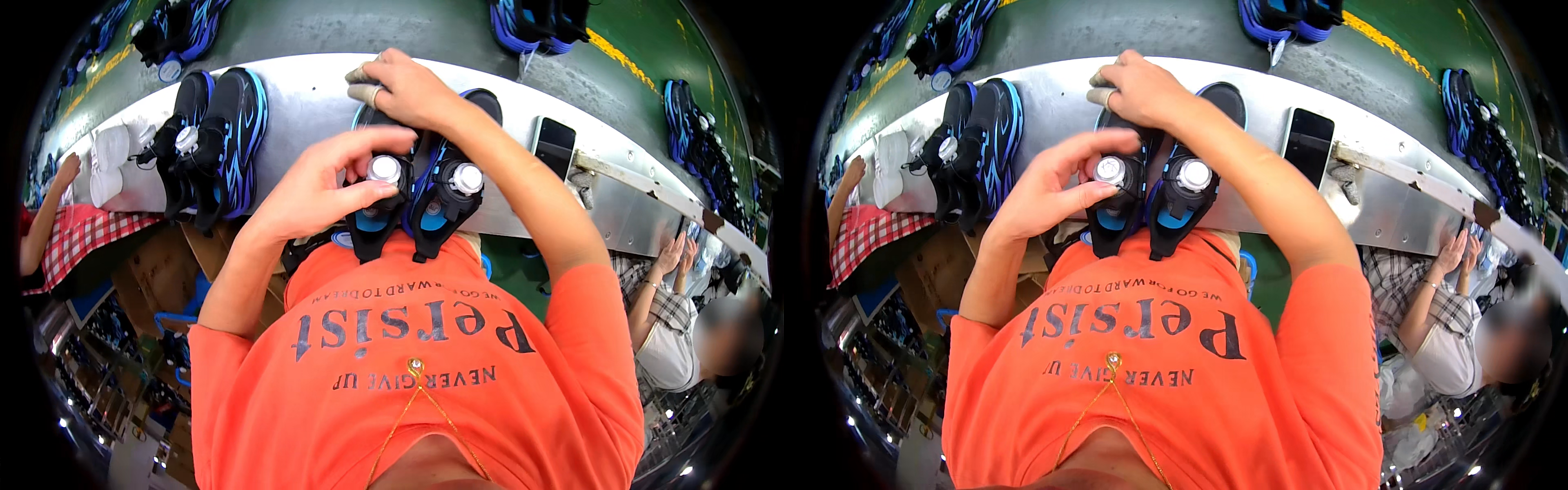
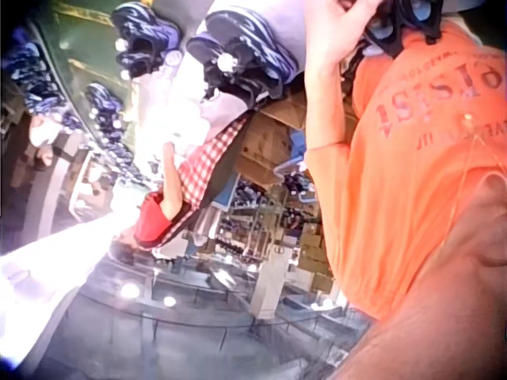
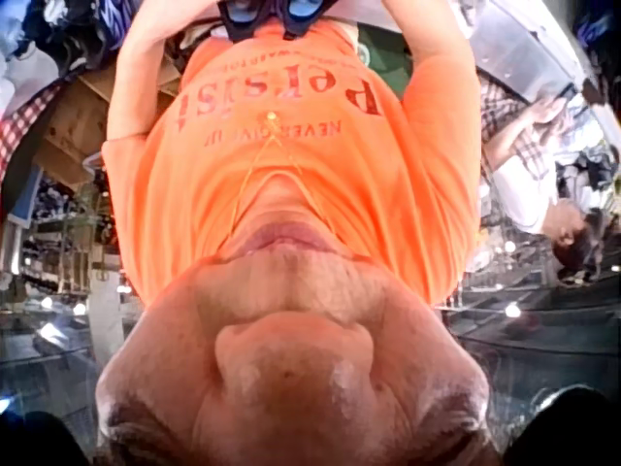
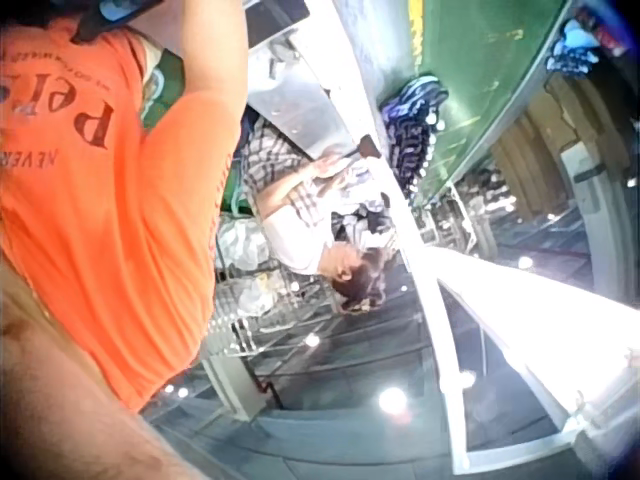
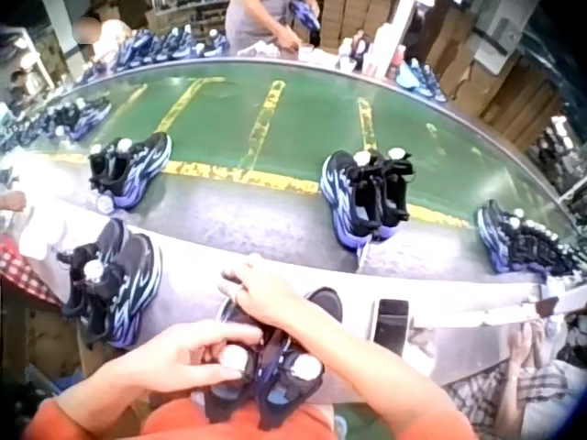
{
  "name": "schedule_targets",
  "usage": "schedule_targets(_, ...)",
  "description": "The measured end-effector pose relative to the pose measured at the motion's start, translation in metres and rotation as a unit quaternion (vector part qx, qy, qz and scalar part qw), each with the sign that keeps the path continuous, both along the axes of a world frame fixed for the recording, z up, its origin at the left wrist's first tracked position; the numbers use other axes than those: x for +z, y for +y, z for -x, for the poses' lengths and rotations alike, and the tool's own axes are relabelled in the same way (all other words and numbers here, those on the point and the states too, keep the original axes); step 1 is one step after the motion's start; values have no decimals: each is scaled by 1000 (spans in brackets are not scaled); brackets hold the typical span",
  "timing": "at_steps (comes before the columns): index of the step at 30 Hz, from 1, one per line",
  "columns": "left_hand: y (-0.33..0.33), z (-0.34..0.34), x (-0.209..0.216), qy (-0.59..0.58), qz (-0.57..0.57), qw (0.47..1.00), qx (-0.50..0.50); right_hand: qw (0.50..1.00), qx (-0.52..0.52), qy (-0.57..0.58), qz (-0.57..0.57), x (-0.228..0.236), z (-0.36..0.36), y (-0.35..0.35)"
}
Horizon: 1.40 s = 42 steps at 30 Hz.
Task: The person repeatedly picks up black and blue sneakers from a metal table and attaches small circular white components to the tongue area of each shoe. They handle the shoes one at a time, placing each finished shoe back on the table before moving to the next.
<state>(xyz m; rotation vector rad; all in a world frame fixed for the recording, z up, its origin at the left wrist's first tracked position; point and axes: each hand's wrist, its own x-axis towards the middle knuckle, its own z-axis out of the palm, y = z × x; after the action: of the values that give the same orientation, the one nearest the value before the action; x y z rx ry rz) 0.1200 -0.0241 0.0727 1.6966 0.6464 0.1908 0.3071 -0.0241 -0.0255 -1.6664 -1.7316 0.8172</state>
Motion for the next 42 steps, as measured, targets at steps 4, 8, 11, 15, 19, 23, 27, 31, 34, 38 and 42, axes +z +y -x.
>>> schedule_targets(4,7,-6,4,60,-28,997,-46,999,6,-9,-31,-2,0,10)
schedule_targets(8,28,-2,5,49,44,989,-132,998,22,-6,-53,-5,3,20)
schedule_targets(11,24,-5,7,86,58,992,-73,999,20,-14,-46,-4,3,23)
schedule_targets(15,22,-1,4,48,-42,991,-119,999,20,-4,-42,-4,4,26)
schedule_targets(19,26,0,5,32,-30,992,-115,999,23,-8,-48,-4,7,29)
schedule_targets(23,-1,2,-4,13,-178,984,-4,999,20,-3,-37,-1,7,29)
schedule_targets(27,5,7,-9,2,-135,991,-22,998,18,-10,-59,-6,4,30)
schedule_targets(31,45,7,-25,-70,-6,980,-185,999,30,-22,-40,2,8,32)
schedule_targets(34,43,5,-17,-18,-22,987,-157,999,31,-12,-35,3,6,31)
schedule_targets(38,17,14,-20,-6,-170,985,-39,999,15,-1,-31,2,4,31)
schedule_targets(42,40,9,-32,-91,-99,976,-172,999,28,-11,-43,-4,5,34)
